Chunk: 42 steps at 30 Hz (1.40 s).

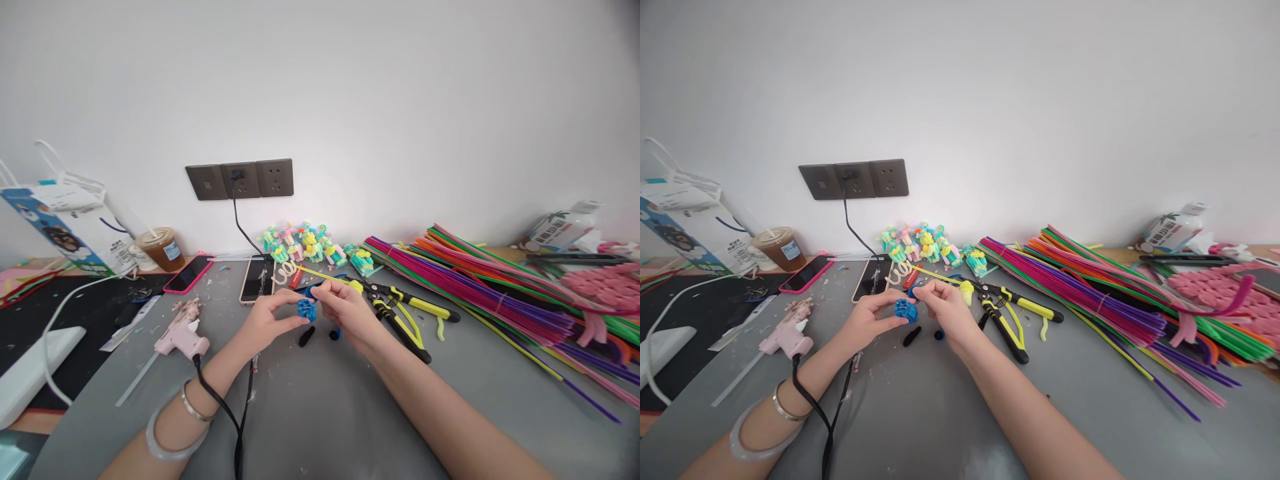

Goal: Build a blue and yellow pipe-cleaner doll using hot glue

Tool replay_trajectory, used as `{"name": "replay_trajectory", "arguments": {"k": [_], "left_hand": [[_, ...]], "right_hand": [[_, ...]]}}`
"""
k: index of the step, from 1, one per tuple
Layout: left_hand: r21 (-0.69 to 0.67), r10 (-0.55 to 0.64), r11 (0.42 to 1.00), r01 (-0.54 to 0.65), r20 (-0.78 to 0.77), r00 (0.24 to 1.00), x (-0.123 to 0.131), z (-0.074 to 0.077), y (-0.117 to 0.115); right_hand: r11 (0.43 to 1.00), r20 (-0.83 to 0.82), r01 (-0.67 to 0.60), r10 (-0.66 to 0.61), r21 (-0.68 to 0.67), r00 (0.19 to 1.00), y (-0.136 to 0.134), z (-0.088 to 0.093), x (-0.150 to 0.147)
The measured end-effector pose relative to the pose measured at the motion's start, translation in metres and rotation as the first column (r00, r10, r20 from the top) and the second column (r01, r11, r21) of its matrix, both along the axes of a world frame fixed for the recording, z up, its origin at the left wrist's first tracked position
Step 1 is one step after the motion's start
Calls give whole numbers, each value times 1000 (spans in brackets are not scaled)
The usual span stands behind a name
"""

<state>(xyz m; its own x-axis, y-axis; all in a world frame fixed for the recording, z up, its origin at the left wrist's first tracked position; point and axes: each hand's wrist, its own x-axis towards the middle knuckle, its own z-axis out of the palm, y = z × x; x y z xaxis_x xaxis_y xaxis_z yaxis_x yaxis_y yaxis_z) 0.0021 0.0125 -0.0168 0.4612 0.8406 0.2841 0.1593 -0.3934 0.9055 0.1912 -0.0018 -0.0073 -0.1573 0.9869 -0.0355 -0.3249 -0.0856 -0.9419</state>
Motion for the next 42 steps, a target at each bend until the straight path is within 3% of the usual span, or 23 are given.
{"name": "replay_trajectory", "arguments": {"k": [5,10,17,25,31,35,42], "left_hand": [[-15,9,1000,-9,22,1000,0,0,0],[-25,9,1000,-8,28,1000,0,2,0],[-52,-4,999,7,63,998,0,5,1],[-47,-73,996,72,-14,997,-1,1,0],[-47,-117,993,113,-100,988,0,4,-3],[-24,-124,992,123,-96,988,0,6,-4],[28,-110,993,112,-75,991,0,7,-3]], "right_hand": [[998,-31,51,-52,-24,998,-3,-5,-8],[998,-28,-24,22,-52,999,-4,-2,-6],[991,164,-132,129,4,978,5,5,16],[987,261,-125,95,101,961,6,15,29],[961,392,-274,234,47,890,5,15,34],[948,359,-318,307,-29,881,4,17,36],[945,194,-301,322,-131,926,3,16,30]]}}
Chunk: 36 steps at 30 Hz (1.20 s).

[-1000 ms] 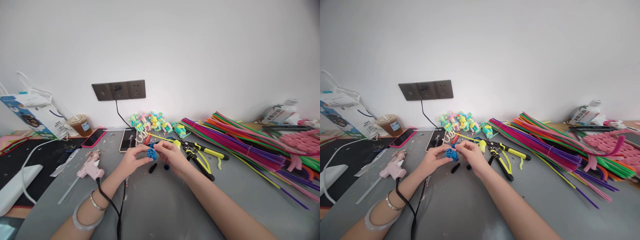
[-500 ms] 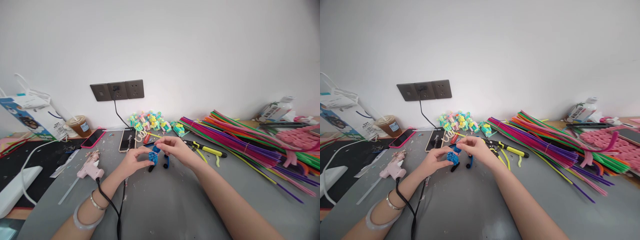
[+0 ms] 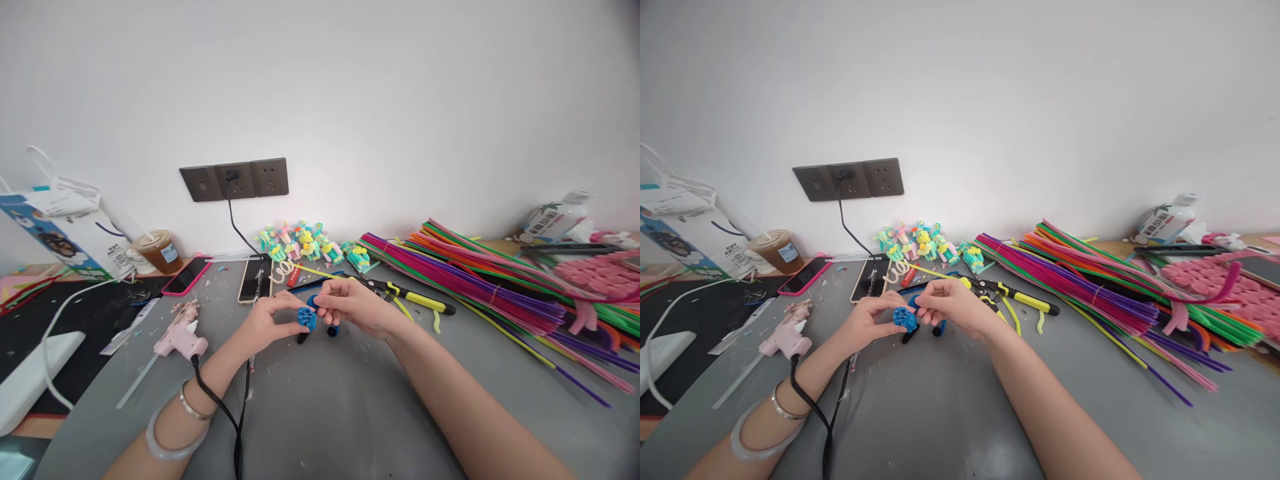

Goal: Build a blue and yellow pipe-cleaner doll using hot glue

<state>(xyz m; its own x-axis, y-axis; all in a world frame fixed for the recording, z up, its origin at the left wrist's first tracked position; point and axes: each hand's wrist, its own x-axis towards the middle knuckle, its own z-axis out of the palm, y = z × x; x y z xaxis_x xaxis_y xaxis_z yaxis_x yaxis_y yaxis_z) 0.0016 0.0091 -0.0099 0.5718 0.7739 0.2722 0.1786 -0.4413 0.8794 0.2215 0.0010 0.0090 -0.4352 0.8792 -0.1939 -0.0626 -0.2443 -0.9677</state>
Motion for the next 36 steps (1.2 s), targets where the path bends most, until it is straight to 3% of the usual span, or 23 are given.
{"name": "replay_trajectory", "arguments": {"k": [5,11,17,25,36], "left_hand": [[28,20,999,-20,-9,1000,0,-3,1],[10,27,1000,-27,-24,999,0,-4,1],[-1,9,1000,-9,-50,999,1,0,-1],[-3,2,1000,-3,-66,998,1,2,-2],[-9,-27,1000,27,-84,996,3,4,-3]], "right_hand": [[998,33,63,-63,25,997,-2,1,-2],[999,53,-4,1,47,999,-2,3,-1],[991,112,36,-50,127,992,-1,1,-1],[996,184,-28,11,88,983,-2,6,3],[991,175,5,-29,133,984,0,4,6]]}}
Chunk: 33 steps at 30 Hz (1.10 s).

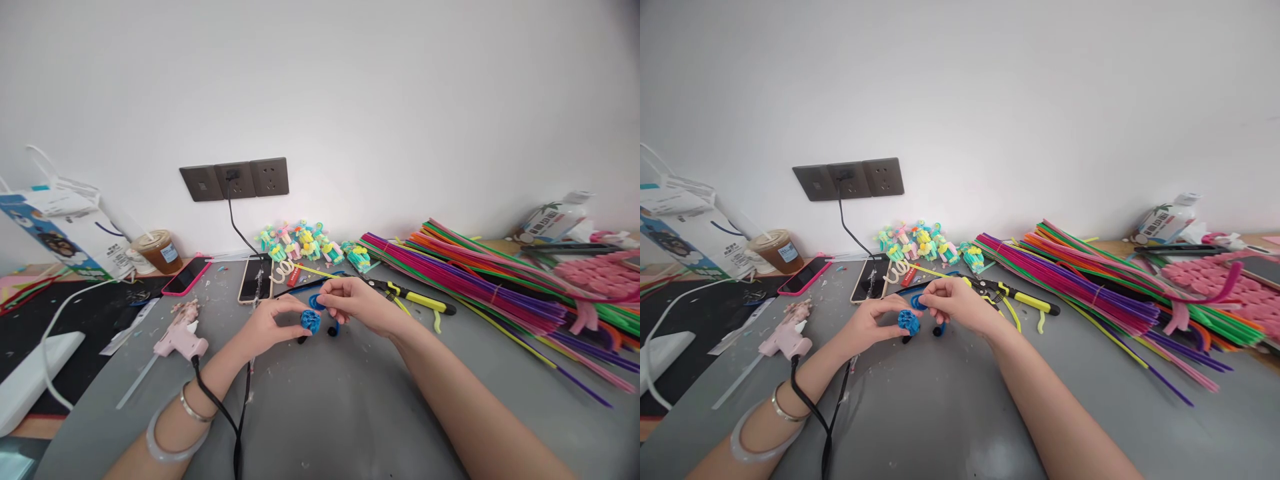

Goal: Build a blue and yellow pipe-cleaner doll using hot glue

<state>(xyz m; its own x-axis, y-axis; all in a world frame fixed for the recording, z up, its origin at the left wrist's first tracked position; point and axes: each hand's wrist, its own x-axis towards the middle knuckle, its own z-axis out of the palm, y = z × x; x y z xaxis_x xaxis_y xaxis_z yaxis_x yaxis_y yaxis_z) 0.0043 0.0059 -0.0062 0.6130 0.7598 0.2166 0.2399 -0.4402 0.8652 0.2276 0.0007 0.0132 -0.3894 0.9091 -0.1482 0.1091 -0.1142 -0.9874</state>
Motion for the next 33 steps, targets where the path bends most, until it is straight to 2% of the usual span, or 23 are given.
{"name": "replay_trajectory", "arguments": {"k": [4,8,12,18,23,33], "left_hand": [[-10,-2,1000,2,39,999,-1,1,1],[-1,-10,1000,11,96,995,-2,-1,2],[-4,-12,1000,13,80,997,-1,-2,3],[-10,6,1000,-5,63,998,-1,-2,3],[-8,16,1000,-16,107,994,-2,-3,4],[-71,51,997,-42,121,991,-2,-2,3]], "right_hand": [[1000,25,19,-19,-12,1000,0,4,4],[999,61,-37,39,-35,997,0,3,7],[997,66,-62,66,-54,996,-1,1,6],[996,7,-63,64,-62,998,-3,5,2],[993,-46,-62,58,-96,997,-3,5,0],[991,-142,-67,49,-120,989,-4,5,-1]]}}
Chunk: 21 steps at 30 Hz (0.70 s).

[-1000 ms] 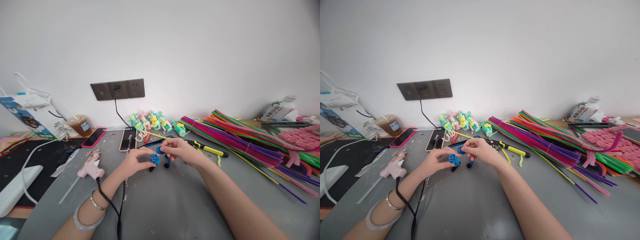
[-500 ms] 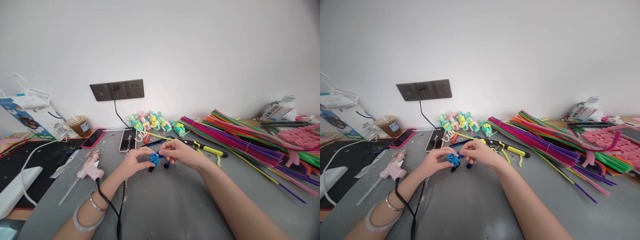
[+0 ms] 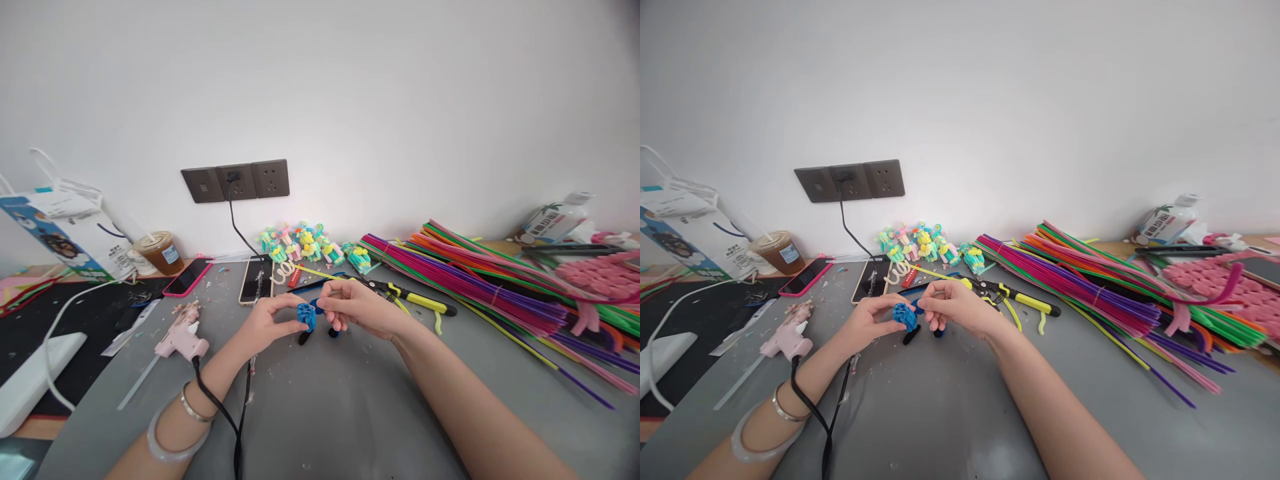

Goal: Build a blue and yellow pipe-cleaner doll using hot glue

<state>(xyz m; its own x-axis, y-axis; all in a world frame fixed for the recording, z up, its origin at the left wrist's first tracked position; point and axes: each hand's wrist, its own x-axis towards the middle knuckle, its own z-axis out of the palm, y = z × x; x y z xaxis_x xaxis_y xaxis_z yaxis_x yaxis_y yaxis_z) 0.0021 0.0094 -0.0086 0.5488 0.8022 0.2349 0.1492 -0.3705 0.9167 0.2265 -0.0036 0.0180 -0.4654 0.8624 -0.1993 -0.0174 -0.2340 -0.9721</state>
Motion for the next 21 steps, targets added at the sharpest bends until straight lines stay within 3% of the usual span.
{"name": "replay_trajectory", "arguments": {"k": [6,16,21], "left_hand": [[39,-1,999,0,22,1000,0,-5,1],[17,16,1000,-18,63,998,0,-3,2],[-58,31,998,-24,129,991,2,0,2]], "right_hand": [[1000,43,-14,14,3,999,2,0,1],[1000,-61,-6,8,28,998,3,-10,-3],[987,-41,-20,26,157,999,1,-5,0]]}}
